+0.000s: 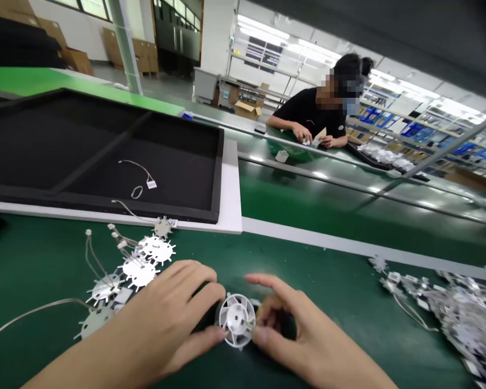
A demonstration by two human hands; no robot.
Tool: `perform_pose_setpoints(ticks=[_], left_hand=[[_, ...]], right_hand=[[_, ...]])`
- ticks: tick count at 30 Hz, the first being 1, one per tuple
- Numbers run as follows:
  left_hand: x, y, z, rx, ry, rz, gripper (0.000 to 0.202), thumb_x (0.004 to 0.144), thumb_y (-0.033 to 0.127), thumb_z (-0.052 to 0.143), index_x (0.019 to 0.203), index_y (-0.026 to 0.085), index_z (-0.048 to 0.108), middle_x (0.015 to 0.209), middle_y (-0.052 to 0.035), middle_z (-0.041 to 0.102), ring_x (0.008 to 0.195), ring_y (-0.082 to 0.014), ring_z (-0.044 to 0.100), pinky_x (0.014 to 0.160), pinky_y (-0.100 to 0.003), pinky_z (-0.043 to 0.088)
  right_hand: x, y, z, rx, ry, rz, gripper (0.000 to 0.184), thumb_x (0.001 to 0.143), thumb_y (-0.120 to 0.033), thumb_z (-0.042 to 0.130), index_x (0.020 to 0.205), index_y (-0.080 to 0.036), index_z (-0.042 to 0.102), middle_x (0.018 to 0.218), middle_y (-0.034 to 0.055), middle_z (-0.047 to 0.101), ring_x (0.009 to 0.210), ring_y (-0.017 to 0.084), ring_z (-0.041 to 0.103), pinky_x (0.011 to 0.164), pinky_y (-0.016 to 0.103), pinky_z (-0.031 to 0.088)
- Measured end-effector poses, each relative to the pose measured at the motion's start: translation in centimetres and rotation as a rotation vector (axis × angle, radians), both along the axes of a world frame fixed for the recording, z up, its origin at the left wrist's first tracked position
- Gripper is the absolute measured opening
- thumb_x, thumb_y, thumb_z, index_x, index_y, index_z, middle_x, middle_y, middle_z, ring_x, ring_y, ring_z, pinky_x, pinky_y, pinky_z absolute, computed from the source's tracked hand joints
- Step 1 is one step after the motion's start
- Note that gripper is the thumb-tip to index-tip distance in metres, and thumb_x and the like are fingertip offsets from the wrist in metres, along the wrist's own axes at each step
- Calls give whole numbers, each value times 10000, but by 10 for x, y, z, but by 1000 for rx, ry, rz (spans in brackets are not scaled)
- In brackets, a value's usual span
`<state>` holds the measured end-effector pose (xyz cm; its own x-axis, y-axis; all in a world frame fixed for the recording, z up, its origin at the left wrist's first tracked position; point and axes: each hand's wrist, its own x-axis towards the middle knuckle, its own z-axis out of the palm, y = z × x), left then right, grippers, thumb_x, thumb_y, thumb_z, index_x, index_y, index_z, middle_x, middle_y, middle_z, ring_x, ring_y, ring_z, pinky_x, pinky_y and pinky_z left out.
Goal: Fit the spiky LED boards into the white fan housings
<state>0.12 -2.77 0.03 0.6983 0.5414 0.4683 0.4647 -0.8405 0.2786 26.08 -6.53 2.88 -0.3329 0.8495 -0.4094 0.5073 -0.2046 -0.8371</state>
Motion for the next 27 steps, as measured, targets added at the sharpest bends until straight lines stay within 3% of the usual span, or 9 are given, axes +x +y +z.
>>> perform_pose_setpoints(ticks=[3, 5, 6, 8, 10, 14, 20, 27], left_hand=[[4, -2, -1, 23, 2, -37, 263, 1126, 252, 374, 1173, 217, 631, 1151, -93, 718, 1017, -292, 702, 837, -436, 590], [5, -3, -3, 63, 42, -97, 277, 1107, 212, 390, 1226, 200, 639, 1255, -117, 709, 1109, -302, 688, 934, -465, 590], [5, -4, -5, 80, 65, -122, 280, 1103, 200, 399, 1234, 193, 646, 1289, -124, 704, 1151, -302, 679, 981, -475, 583], [5, -4, -8, 104, 68, -128, 268, 1107, 189, 410, 1194, 185, 663, 1300, -125, 703, 1208, -295, 666, 1042, -473, 568], [5, -4, -10, 101, 41, -108, 242, 1113, 188, 431, 1095, 184, 672, 1256, -116, 714, 1224, -286, 667, 1054, -454, 566], [4, -4, -11, 68, 15, -79, 268, 1127, 204, 427, 972, 195, 645, 1193, -103, 734, 1140, -282, 707, 981, -438, 591], [3, -2, -7, 51, 46, -93, 255, 1129, 195, 412, 984, 201, 621, 1140, -100, 756, 999, -286, 750, 813, -431, 609], [5, 1, -5, 71, 53, -96, 258, 1152, 209, 380, 1036, 207, 610, 1124, -78, 760, 1006, -248, 751, 823, -393, 583]], right_hand=[[-3, -7, -3, 137, -47, 72, 522, 832, -369, 816, 1336, -334, 686, 933, 23, 740, 815, 227, 675, 702, 329, 520], [-5, -5, -5, 269, -41, 78, 201, 914, -374, 752, 1099, -294, 759, 861, 18, 741, 746, 202, 662, 661, 316, 495], [-5, -3, -7, 328, -27, 75, 126, 974, -375, 688, 999, -271, 755, 845, 21, 746, 728, 192, 660, 661, 315, 492], [-4, -1, -11, 407, 3, 60, 239, 1051, -358, 577, 899, -247, 724, 836, 27, 759, 706, 179, 664, 658, 315, 492], [-4, -1, -16, 436, 13, 37, 238, 1056, -343, 573, 894, -243, 716, 837, 26, 770, 706, 179, 678, 656, 316, 495], [-5, -1, -22, 365, -18, -41, 227, 1026, -333, 585, 860, -239, 708, 797, 18, 764, 692, 181, 673, 633, 308, 482], [-9, 4, -19, 124, -39, -116, 276, 984, -382, 596, 788, -220, 703, 638, -9, 633, 571, 145, 523, 523, 276, 360], [-4, 7, -15, -7, 18, -169, 335, 922, -426, 667, 669, -209, 636, 610, -12, 557, 562, 127, 448, 510, 259, 345]])
